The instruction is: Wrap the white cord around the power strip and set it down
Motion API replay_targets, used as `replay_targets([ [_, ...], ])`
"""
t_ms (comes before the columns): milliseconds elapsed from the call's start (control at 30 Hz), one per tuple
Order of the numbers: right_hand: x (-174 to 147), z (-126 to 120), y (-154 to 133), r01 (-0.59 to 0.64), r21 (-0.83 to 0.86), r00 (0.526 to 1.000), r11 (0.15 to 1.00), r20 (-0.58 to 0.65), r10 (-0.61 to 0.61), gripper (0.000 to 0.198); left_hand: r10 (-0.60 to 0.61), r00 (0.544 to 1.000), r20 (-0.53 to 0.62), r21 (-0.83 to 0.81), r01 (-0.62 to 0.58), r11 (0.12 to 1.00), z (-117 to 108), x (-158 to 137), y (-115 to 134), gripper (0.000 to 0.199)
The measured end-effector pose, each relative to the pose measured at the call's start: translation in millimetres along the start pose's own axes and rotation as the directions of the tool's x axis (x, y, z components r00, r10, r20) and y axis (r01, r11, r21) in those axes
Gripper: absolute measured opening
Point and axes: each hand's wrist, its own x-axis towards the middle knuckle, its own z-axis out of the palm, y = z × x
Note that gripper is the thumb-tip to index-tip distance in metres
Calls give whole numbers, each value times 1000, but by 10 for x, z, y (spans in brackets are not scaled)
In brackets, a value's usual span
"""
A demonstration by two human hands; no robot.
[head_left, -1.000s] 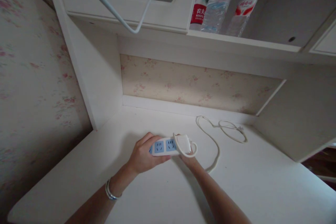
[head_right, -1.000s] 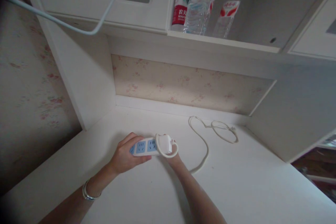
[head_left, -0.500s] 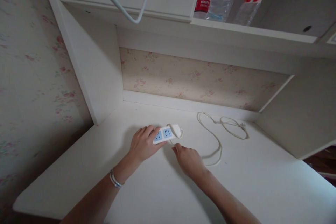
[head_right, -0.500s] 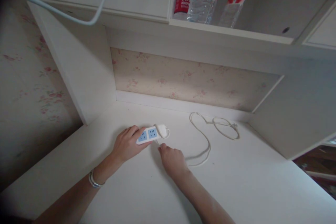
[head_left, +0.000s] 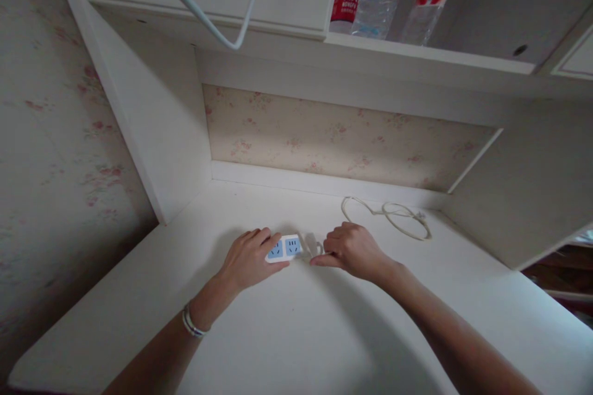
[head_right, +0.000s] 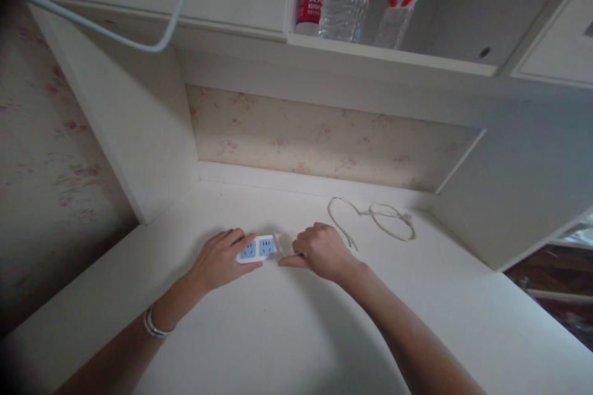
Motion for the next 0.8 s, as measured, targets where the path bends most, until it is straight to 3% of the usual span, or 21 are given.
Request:
replay_targets([
  [133,84,25,-40,77,64,997,995,-13,-76,53,56,998,20,-58,-55,997,-26,-14,106,44],
  [367,258,104,-9,-76,315,991,946,-84,107,57,156,987,39,-157,-149,976,-95,-56,145,51],
  [500,318,195,-6,-227,491,956,841,-54,289,60,201,980,9,-220,-194,956,-137,-67,159,50],
  [667,320,295,-53,-315,647,927,695,54,370,58,208,978,-34,-301,-209,931,-202,-81,208,53],
  [800,269,416,-27,-478,732,814,486,162,558,59,185,979,-83,-335,-203,920,-260,-79,210,53],
])
